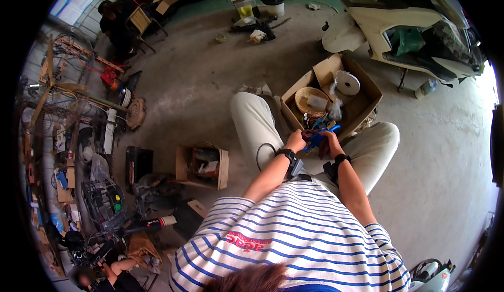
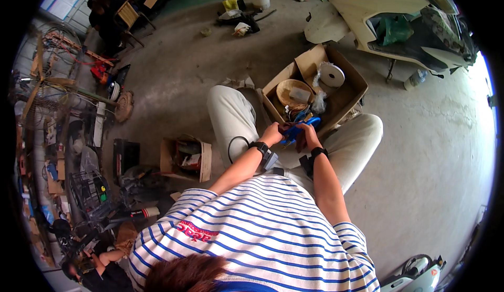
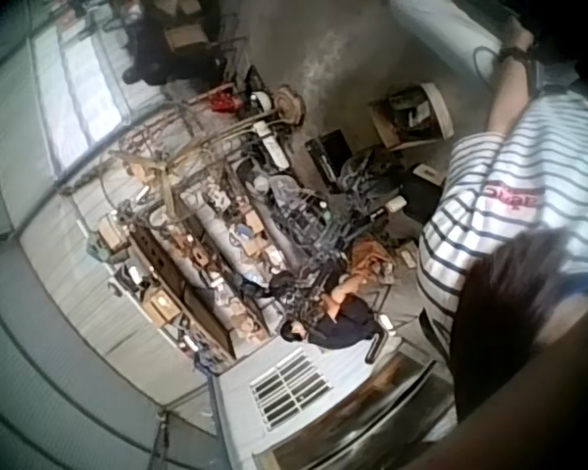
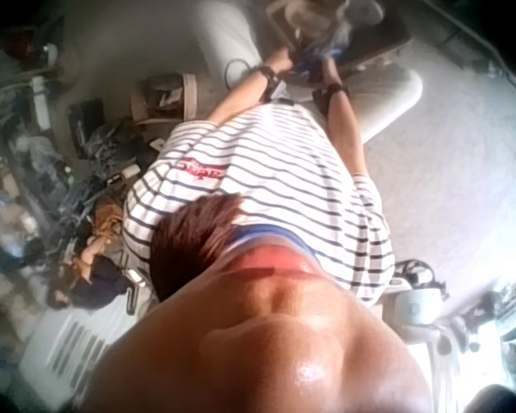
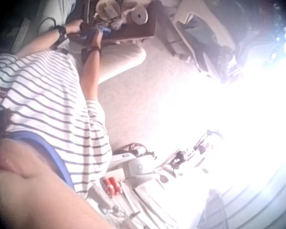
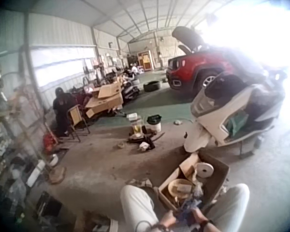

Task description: The person connects metallic fittings to a blue hose while sitting on the floor. They retrieve parts from a cardboard box and attach them to the hose ends by hand.

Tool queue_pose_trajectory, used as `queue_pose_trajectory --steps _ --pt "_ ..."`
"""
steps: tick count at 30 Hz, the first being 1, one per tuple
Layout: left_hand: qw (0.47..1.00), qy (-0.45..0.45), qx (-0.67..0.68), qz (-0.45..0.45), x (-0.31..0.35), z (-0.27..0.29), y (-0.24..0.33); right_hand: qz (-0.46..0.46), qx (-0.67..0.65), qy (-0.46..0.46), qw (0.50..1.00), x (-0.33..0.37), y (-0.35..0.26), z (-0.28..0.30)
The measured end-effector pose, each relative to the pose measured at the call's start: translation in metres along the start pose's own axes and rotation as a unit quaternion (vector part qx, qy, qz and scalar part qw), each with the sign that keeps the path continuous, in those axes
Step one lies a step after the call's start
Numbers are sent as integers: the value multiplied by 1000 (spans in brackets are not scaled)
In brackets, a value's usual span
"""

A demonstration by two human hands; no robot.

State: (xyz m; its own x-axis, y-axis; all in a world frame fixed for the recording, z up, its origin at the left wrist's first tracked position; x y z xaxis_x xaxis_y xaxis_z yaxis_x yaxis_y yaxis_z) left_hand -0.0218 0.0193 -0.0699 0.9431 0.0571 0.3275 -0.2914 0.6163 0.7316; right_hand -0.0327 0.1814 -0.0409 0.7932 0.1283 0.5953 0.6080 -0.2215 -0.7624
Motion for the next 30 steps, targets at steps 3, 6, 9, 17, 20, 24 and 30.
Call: queue_pose_trajectory --steps 3,6,9,17,20,24,30 --pt "996 76 23 -38 0 0 5 5 -37 -36 999 -2 0 -2" --pt "997 68 18 -34 -4 -5 -4 -65 22 -59 996 7 -1 -2" --pt "996 8 34 -84 -6 -7 0 -5 44 -15 999 0 2 -5" --pt "993 -25 -11 -117 12 1 24 22 72 -1 997 -11 16 3" --pt "993 -38 25 -110 10 7 29 16 82 1 997 -22 15 5" --pt "989 -47 81 -113 14 -3 24 29 119 12 992 -24 22 10" --pt "988 -69 17 -135 9 -1 28 40 113 16 993 -19 19 10"
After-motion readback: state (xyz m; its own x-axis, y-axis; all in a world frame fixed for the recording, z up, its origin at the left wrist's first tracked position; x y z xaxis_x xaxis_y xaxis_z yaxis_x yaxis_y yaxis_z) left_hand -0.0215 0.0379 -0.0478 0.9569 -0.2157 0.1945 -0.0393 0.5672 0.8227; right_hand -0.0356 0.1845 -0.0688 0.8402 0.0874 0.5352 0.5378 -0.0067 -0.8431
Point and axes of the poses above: each hand's wrist, its own x-axis away from the middle knuckle, its own z-axis out of the back of the hand, y = z × x, the point moved 4 cm from there along -x, towards the middle knuckle, and after that the axes turned 5 degrees about y, right-handed, at the moved point
